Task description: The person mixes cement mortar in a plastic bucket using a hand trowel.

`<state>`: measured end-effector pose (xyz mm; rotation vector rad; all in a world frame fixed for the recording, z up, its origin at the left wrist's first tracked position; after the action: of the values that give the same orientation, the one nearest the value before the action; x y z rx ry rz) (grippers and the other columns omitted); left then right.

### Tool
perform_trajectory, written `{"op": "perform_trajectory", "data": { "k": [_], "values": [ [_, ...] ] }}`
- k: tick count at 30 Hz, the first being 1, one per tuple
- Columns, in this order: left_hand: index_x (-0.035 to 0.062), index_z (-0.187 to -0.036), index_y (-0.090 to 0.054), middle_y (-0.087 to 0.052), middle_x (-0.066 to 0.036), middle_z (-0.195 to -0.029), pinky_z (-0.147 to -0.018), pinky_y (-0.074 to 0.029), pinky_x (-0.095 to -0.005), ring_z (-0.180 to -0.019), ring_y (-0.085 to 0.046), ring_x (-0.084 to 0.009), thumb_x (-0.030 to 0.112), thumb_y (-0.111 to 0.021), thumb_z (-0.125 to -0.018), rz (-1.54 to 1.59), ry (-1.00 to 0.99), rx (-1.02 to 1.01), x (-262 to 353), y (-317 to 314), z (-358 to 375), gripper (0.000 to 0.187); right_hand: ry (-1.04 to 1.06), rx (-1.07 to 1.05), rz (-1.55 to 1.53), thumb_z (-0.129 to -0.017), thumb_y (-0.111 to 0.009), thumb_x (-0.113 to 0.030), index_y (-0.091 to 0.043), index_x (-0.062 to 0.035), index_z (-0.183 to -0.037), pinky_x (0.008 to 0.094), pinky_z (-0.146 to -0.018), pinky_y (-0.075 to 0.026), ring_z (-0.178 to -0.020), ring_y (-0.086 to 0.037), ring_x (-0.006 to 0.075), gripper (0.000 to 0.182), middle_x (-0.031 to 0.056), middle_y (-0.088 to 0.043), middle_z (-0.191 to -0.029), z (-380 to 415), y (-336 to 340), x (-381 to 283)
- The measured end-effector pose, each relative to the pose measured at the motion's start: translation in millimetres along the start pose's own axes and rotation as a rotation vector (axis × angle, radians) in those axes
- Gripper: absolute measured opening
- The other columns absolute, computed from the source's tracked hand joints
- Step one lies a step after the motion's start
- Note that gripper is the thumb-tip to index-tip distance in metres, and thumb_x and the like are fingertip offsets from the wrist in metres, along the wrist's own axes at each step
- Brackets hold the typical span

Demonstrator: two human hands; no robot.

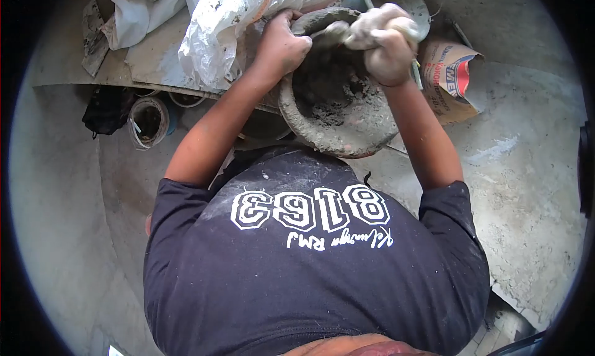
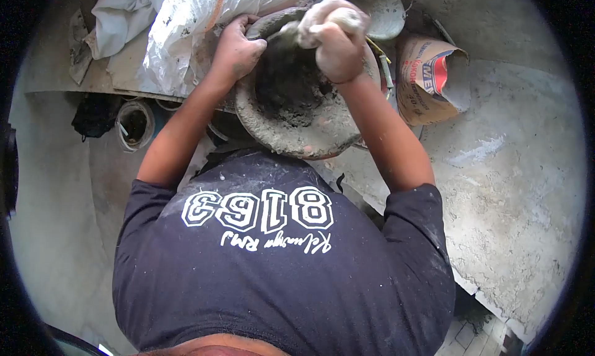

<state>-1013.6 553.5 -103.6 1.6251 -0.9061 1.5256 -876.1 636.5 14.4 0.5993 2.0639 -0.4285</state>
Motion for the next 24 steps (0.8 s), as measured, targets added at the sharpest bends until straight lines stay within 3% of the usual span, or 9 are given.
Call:
{"op": "perform_trajectory", "data": {
  "k": [2, 4, 6, 8, 14, 16, 18, 22, 24],
  "values": [
    [-0.0057, -0.11, -0.057, -0.064, -0.01, -0.1, -0.083, -0.048, -0.0271, -0.089, -0.06, -0.0157, 0.001, -0.059, -0.072, 0.002, -0.004, -0.011, 3.8, 2.8, 0.8, 0.039, 0.053, -0.081, -0.101, -0.075, -0.049, 0.004, -0.052, 0.0016, -0.072, 0.0285, -0.054, -0.044, -0.058, -0.051, 0.015, 0.005, 0.0087, -0.052, -0.065, -2.2, 1.4, -32.6],
    [-0.0057, -0.111, -0.057, -0.064, -0.01, -0.099, -0.082, -0.047, -0.0266, -0.089, -0.06, -0.015, 0.001, -0.06, -0.072, 0.019, 0.004, -0.015, 7.2, 2.9, 1.3, 0.04, 0.037, -0.072, 0.057, -0.074, -0.05, 0.003, -0.05, 0.002, -0.071, 0.0301, -0.055, -0.044, -0.058, -0.048, 0.0157, 0.003, 0.008, -0.047, -0.063, 9.4, 11.3, -41.7],
    [-0.0059, -0.111, -0.056, -0.064, -0.01, -0.099, -0.081, -0.047, -0.0262, -0.088, -0.06, -0.0146, 0.001, -0.06, -0.072, 0.026, -0.011, -0.02, 3.9, 2.1, 0.5, 0.04, -0.048, 0.05, 0.101, -0.073, -0.053, 0.002, -0.051, 0.0011, -0.071, 0.0303, -0.056, -0.045, -0.058, -0.05, 0.0159, 0.002, 0.0066, -0.051, -0.065, 27.6, 22.8, -36.6],
    [-0.006, -0.112, -0.056, -0.064, -0.009, -0.099, -0.081, -0.047, -0.0258, -0.088, -0.059, -0.0142, 0.001, -0.06, -0.072, 0.037, -0.023, -0.013, 3.1, 2.1, -0.6, 0.041, -0.073, -0.007, 0.455, -0.072, -0.054, 0.001, -0.052, 0.0003, -0.069, 0.029, -0.058, -0.046, -0.06, -0.052, 0.0139, 0.004, 0.004, -0.053, -0.066, 45.8, 44.1, -17.5],
    [-0.0068, -0.111, -0.057, -0.064, -0.009, -0.097, -0.078, -0.047, -0.0257, -0.084, -0.059, -0.0137, 0.004, -0.06, -0.073, -0.09, -0.006, 0.015, 10.0, 3.0, 1.7, 0.04, -0.246, 0.081, 0.612, -0.066, -0.057, -0.003, -0.051, -0.0035, -0.062, 0.0252, -0.054, -0.041, -0.056, -0.049, 0.0079, 0.008, 0.0013, -0.051, -0.059, 85.9, -2.4, -0.1],
    [-0.0069, -0.111, -0.058, -0.064, -0.009, -0.094, -0.076, -0.048, -0.0259, -0.081, -0.059, -0.0132, 0.003, -0.06, -0.072, 0.014, 0.009, 0.036, 8.7, 1.7, 2.1, 0.04, -0.467, 0.312, 0.115, -0.072, -0.054, -0.002, -0.049, -0.0045, -0.064, 0.0247, -0.052, -0.04, -0.056, -0.048, 0.0088, 0.009, 0.0005, -0.051, -0.061, 94.6, -14.2, -9.3],
    [-0.007, -0.111, -0.058, -0.064, -0.009, -0.093, -0.075, -0.048, -0.0259, -0.081, -0.059, -0.0128, 0.003, -0.06, -0.072, -0.055, -0.004, 0.057, 8.9, 3.1, 3.1, 0.04, -0.458, 0.288, -0.097, -0.073, -0.052, -0.001, -0.048, -0.0036, -0.066, 0.0256, -0.054, -0.041, -0.056, -0.047, 0.0111, 0.008, 0.0026, -0.05, -0.063, 110.7, -12.3, -9.5],
    [-0.0072, -0.11, -0.058, -0.065, -0.009, -0.093, -0.074, -0.049, -0.0261, -0.08, -0.059, -0.0123, 0.003, -0.06, -0.073, -0.013, -0.024, 0.038, -4.8, 0.8, -2.7, 0.039, -0.345, 0.306, -0.092, -0.073, -0.05, -0.002, -0.048, -0.0024, -0.073, 0.0302, -0.058, -0.042, -0.059, -0.046, 0.0148, 0.002, 0.0053, -0.047, -0.064, 95.0, -14.8, -58.7],
    [-0.007, -0.11, -0.058, -0.065, -0.009, -0.094, -0.075, -0.049, -0.0262, -0.08, -0.059, -0.0126, 0.003, -0.06, -0.073, -0.057, -0.021, 0.054, -2.8, 2.0, -0.9, 0.039, -0.292, 0.179, -0.07, -0.073, -0.052, -0.004, -0.047, -0.0026, -0.075, 0.0313, -0.059, -0.042, -0.058, -0.044, 0.0147, 0.005, 0.0044, -0.045, -0.063, 86.7, -15.6, -91.2]
  ]
}}
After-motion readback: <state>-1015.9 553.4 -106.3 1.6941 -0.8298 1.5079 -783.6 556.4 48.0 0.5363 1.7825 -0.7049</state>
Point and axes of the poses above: each hand's wrist, its own z-axis away from the middle knuckle, its own y-axis out of the back of the hand, x = y × z, the point moved 3 cm from there along -z, towards the middle knuckle
